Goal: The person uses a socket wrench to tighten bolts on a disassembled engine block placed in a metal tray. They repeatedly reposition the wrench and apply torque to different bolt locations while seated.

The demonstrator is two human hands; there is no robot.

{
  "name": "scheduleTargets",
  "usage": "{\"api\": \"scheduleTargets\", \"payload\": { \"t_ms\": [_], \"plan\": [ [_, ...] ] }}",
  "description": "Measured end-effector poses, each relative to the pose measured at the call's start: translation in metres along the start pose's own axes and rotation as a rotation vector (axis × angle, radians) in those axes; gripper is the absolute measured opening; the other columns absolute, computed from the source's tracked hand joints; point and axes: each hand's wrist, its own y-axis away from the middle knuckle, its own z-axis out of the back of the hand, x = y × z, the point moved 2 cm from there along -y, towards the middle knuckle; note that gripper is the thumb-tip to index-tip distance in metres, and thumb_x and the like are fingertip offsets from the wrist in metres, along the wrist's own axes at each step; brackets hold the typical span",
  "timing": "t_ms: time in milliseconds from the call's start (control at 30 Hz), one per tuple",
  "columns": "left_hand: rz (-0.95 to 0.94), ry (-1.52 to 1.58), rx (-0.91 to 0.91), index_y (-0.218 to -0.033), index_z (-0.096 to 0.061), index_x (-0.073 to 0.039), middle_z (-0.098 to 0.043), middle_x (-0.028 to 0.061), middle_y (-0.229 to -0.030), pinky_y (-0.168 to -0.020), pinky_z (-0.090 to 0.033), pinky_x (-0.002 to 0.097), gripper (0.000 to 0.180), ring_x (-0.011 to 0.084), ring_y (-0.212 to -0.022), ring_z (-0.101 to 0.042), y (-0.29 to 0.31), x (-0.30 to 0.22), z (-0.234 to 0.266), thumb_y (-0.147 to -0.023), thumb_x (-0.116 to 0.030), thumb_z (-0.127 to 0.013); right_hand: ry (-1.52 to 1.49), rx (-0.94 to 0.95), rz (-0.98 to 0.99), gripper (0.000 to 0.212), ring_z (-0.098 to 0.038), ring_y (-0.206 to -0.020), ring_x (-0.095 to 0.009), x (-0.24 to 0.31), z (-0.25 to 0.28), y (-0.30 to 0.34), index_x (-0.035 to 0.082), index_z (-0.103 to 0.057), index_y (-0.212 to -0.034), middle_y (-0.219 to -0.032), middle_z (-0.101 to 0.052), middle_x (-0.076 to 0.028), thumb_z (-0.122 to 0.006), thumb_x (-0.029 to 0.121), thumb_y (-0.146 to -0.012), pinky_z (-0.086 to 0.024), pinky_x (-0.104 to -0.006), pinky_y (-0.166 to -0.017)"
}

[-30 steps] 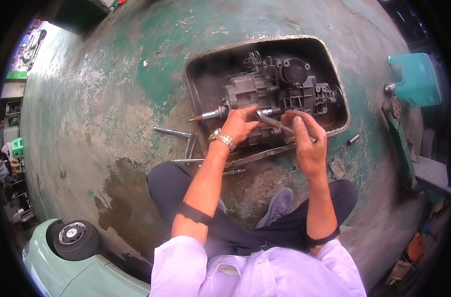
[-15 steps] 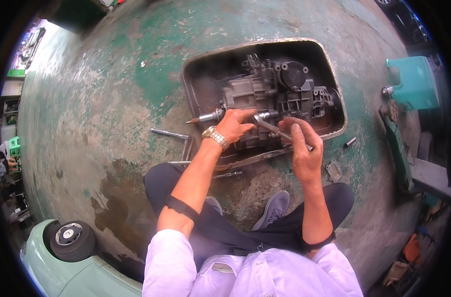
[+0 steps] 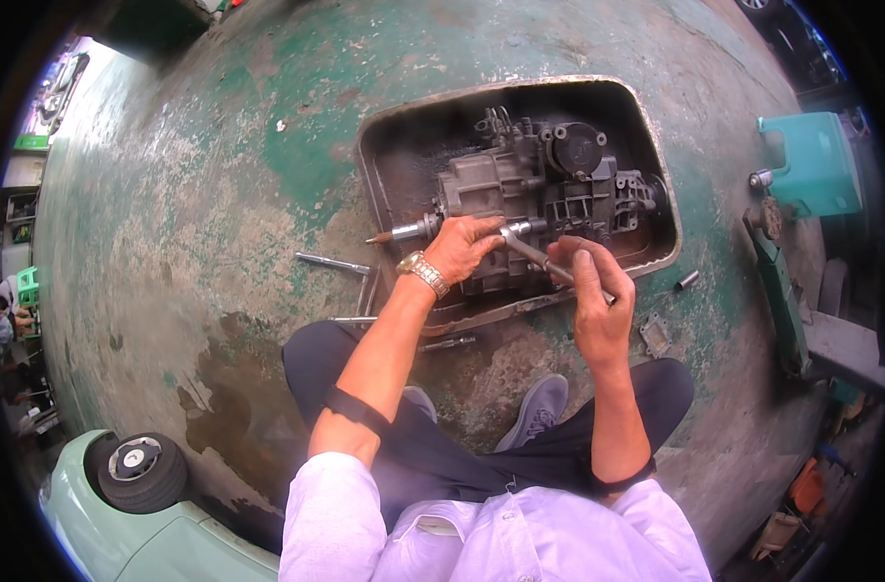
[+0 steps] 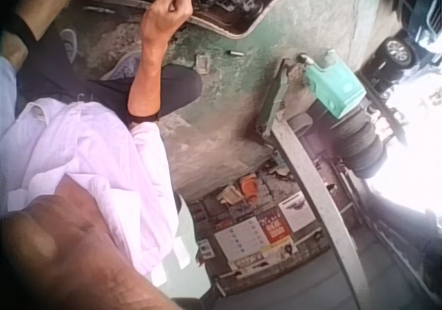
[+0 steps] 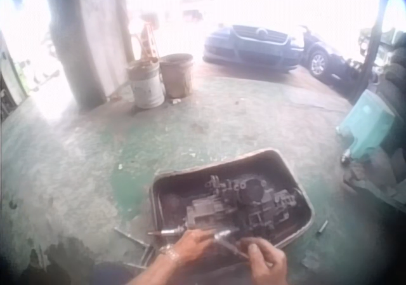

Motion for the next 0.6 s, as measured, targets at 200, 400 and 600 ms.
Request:
{"api": "scheduleTargets", "payload": {
  "t_ms": [200,400,600],
  "plan": [
    [0.054,-0.054,-0.044,-0.122,-0.065,-0.004,-0.065,0.0197,-0.118,-0.097,-0.048,0.0387,0.036,0.0324,-0.112,-0.062,0.004,-0.002,-0.006,-0.09,-0.019,-0.065,-0.067,-0.035,-0.03,0.023,-0.062,-0.093,-0.015,-0.001,-0.001,0.001,-0.006,-0.064,-0.109,-0.1,-0.069,-0.01,-0.05,0.01,-0.1,-0.05,-0.028,-0.083],
    [0.06,-0.073,-0.1,-0.138,-0.041,0.006,-0.05,0.0285,-0.133,-0.11,-0.037,0.0423,0.071,0.041,-0.128,-0.046,0.016,-0.006,-0.017,-0.085,-0.031,-0.069,-0.065,-0.058,0.012,0.024,-0.063,-0.095,-0.016,-0.001,-0.003,0.001,-0.006,-0.063,-0.111,-0.1,-0.069,-0.011,-0.051,0.01,-0.099,-0.05,-0.0281,-0.085],
    [0.016,-0.091,-0.261,-0.121,-0.051,0.005,-0.058,0.0286,-0.118,-0.093,-0.049,0.0455,0.058,0.0451,-0.11,-0.056,0.013,-0.006,-0.03,-0.075,-0.014,-0.08,-0.056,-0.001,0.066,0.024,-0.065,-0.091,-0.016,0.01,-0.005,-0.019,-0.006,-0.061,-0.116,-0.096,-0.069,-0.01,-0.052,0.009,-0.098,-0.052,-0.0283,-0.083]
  ]
}}
